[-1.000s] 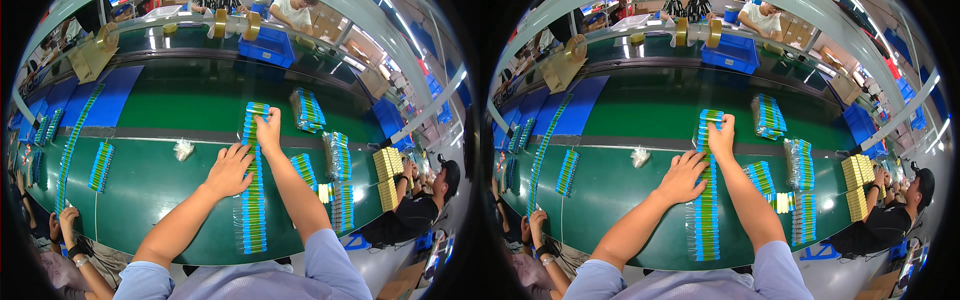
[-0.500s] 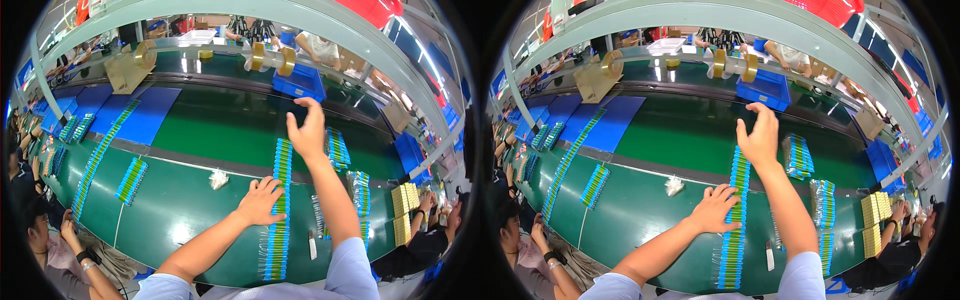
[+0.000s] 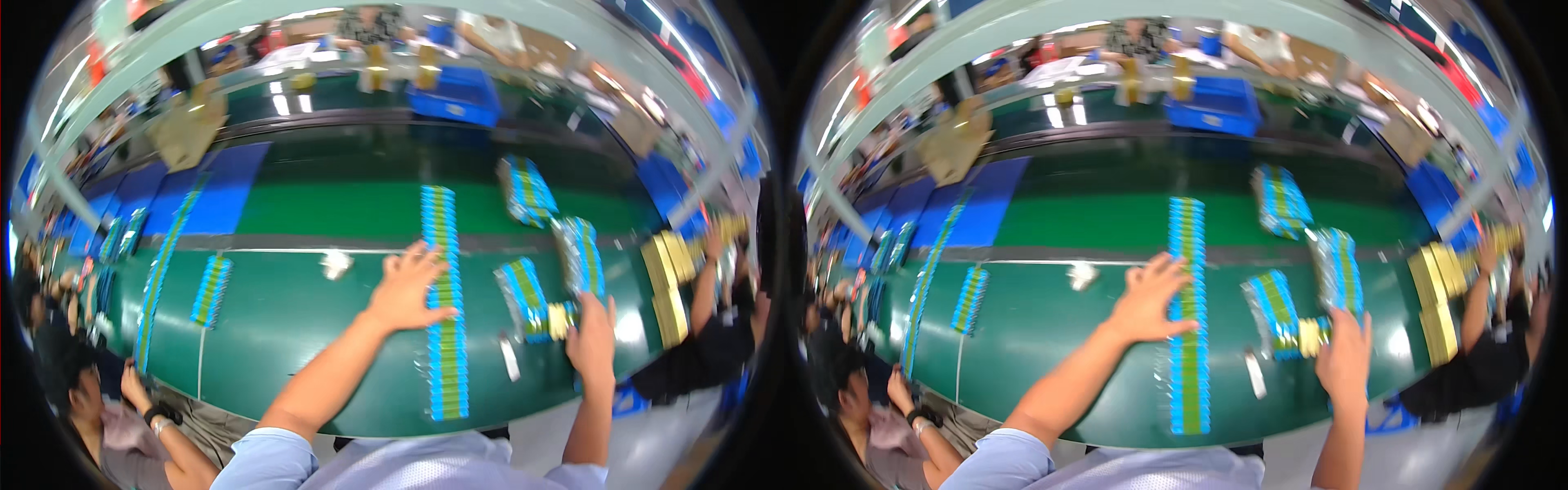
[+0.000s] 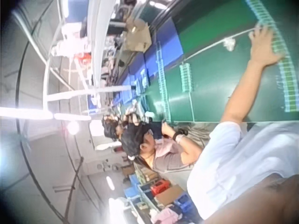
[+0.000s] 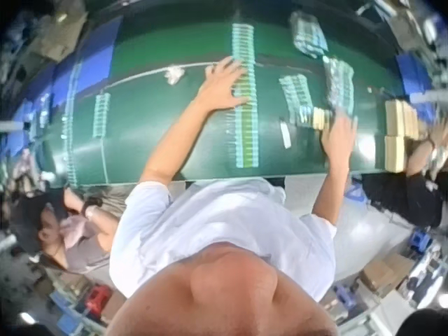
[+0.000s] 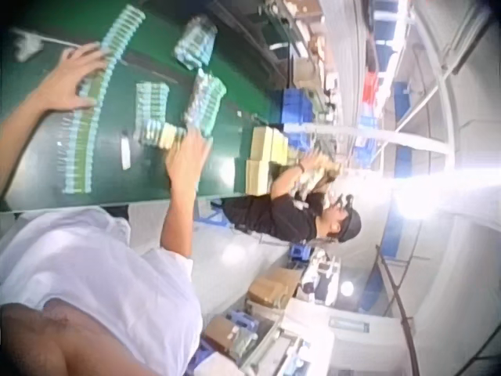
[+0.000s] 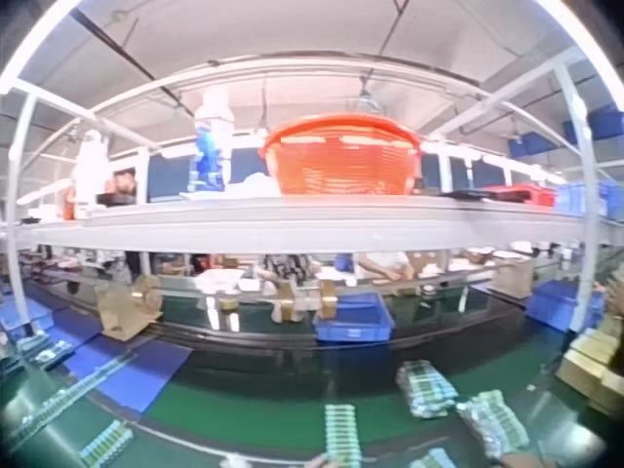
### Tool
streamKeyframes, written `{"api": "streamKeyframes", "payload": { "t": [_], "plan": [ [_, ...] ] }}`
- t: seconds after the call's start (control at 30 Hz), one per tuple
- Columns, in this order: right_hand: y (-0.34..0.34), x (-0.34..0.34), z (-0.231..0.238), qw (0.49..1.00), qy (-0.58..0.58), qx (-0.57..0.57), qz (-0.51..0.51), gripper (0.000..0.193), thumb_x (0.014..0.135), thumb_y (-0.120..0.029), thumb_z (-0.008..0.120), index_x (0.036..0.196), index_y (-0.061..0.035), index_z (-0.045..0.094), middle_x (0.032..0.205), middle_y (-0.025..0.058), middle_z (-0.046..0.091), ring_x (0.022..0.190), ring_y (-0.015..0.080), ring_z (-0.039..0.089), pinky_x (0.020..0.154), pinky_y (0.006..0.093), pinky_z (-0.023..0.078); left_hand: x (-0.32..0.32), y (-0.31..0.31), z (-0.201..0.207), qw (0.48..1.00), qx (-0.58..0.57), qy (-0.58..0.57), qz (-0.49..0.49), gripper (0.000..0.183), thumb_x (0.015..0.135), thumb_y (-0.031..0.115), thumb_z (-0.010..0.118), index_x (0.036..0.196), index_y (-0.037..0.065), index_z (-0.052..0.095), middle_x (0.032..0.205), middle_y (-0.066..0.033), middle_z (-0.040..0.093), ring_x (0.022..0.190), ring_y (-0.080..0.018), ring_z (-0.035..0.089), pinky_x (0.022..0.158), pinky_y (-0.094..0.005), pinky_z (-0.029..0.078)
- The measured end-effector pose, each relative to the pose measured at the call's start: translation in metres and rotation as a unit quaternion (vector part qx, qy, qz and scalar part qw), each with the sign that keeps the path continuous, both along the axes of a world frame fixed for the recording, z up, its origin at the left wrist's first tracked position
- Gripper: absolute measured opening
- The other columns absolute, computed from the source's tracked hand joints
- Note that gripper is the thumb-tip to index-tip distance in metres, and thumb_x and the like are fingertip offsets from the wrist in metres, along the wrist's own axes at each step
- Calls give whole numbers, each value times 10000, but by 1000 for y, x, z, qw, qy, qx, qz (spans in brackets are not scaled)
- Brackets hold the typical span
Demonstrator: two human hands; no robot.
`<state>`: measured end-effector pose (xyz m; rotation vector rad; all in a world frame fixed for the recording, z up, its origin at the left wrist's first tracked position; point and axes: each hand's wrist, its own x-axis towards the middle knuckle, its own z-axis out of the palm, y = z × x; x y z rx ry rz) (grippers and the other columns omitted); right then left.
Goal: The person assembles electronic components by hand, packaging them into plastic sleeves on a production line.
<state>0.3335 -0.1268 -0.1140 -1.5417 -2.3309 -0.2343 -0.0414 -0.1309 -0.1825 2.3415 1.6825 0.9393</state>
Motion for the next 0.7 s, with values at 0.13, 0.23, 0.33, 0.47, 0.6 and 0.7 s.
{"api": "streamKeyframes", "payload": {
  "t": [0.13, 0.23, 0.33, 0.47, 0.6, 0.7],
  "plan": [
    [-9, 12, -24, 998, -66, 4, 17, 525, 852, -3, 516, 1377, -25, 514, 1362, 130, 598, 1414, 362, 443, 1215, 600, 213, 5, -1, 7, 999, -13, 20, 23, 820, 689, 569, 819, 1336, 112, 610, 1497, -148, 515, 1458, -372, 356, 1111, -543, 241],
    [-9, 8, -22, 999, -29, 38, 13, 496, 866, -31, 553, 1362, -47, 546, 1263, 120, 634, 1338, 340, 516, 1204, 607, 229, 7, -4, 11, 999, -11, 37, 32, 821, 668, 555, 828, 1334, 124, 613, 1506, -104, 523, 1452, -351, 368, 1116, -499, 251],
    [-5, 20, -27, 997, -36, 64, 7, 450, 849, -25, 590, 1298, -49, 591, 1145, 119, 660, 1285, 330, 558, 1205, 622, 220, 20, -3, 14, 998, -21, 56, 26, 801, 668, 526, 830, 1327, 123, 618, 1499, -99, 529, 1444, -348, 375, 1121, -497, 242],
    [-5, 21, -25, 996, -53, 68, 26, 346, 814, 0, 632, 1156, -47, 657, 907, 95, 679, 1210, 332, 607, 1211, 646, 198, 24, -7, 14, 997, -17, 63, 29, 786, 674, 522, 825, 1321, 125, 621, 1477, -97, 546, 1436, -340, 384, 1117, -496, 238],
    [-9, 24, -17, 991, 46, 118, 42, 311, 787, 6, 654, 1091, -61, 663, 880, 81, 706, 1093, 305, 670, 1208, 646, 204, 21, -9, 12, 999, -2, 30, 21, 752, 692, 500, 813, 1310, 120, 616, 1441, -91, 569, 1424, -331, 399, 1108, -502, 238],
    [-19, 20, 23, 947, 187, 257, 53, 261, 807, 14, 667, 1055, -65, 657, 878, 87, 712, 1031, 289, 686, 1165, 613, 313, 15, -10, 11, 1000, 13, 13, 25, 730, 709, 490, 803, 1303, 112, 611, 1425, -92, 579, 1414, -327, 412, 1109, -502, 239]
  ]
}}
